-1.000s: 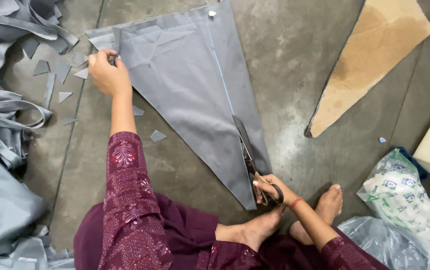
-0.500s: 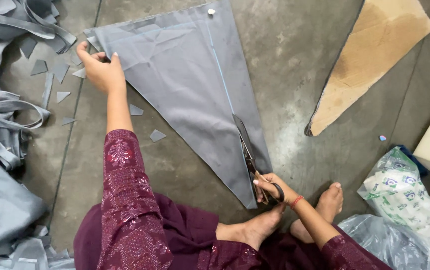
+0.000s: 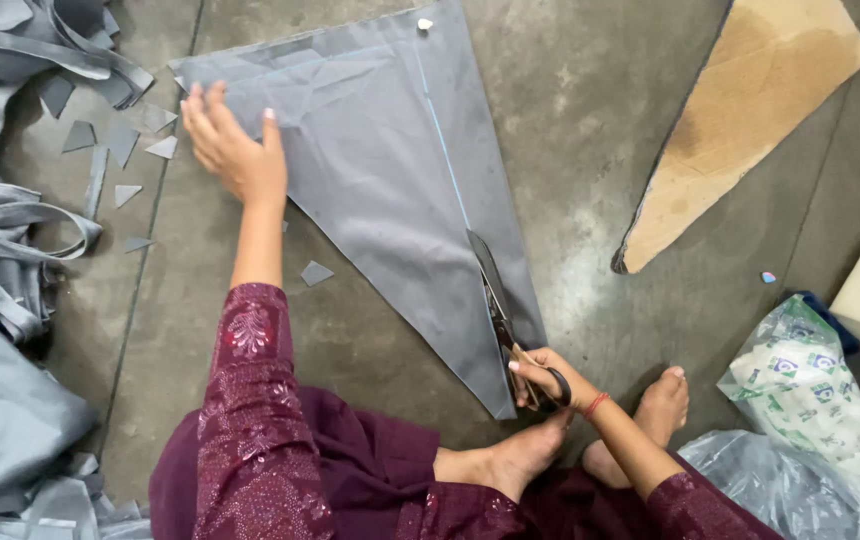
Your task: Cutting a piece of grey fabric into specific shapes using large scissors while sitting on the floor.
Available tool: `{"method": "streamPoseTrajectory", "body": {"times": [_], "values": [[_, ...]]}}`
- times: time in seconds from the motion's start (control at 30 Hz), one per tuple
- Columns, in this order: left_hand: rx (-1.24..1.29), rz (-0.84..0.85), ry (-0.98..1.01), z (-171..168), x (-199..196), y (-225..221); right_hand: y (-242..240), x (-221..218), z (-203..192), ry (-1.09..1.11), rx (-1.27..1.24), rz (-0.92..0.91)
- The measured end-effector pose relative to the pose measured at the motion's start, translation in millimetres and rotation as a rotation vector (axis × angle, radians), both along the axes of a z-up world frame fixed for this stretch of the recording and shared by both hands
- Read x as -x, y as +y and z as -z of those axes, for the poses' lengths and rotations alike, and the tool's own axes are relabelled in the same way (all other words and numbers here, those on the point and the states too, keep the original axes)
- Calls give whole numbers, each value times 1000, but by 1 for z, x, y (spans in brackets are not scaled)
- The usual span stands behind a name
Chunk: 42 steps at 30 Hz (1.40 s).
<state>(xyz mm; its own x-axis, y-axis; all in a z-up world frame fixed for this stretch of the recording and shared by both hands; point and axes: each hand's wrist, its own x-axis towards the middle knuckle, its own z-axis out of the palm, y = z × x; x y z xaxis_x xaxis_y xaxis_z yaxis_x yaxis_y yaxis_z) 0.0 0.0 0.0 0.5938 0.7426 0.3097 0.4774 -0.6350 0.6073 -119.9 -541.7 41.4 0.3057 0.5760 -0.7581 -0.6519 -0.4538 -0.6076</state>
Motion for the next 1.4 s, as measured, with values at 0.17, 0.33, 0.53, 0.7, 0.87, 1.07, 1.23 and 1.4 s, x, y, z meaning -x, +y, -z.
{"method": "streamPoseTrajectory", "body": {"times": [0.17,0.33,0.53,0.7,0.87,1.07,1.23,1.4], "values": [[-60,196,350,-12,-3,-37,-7,9,10,19,-2,19],[-8,213,472,-23,-22,-29,-6,14,9,-12,13,32],[2,233,503,-31,-35,-27,20,17,-9,1,25,28],[-102,329,395,-38,-19,-70,17,22,-2,-26,-16,57],[-119,660,284,-45,68,-199,13,27,7,-9,-25,83],[-15,885,439,-80,145,-259,15,32,9,-74,28,83],[131,952,786,-112,192,-269,22,39,-8,-23,54,168],[99,1002,939,-114,207,-284,32,47,-26,-66,88,138]]}}
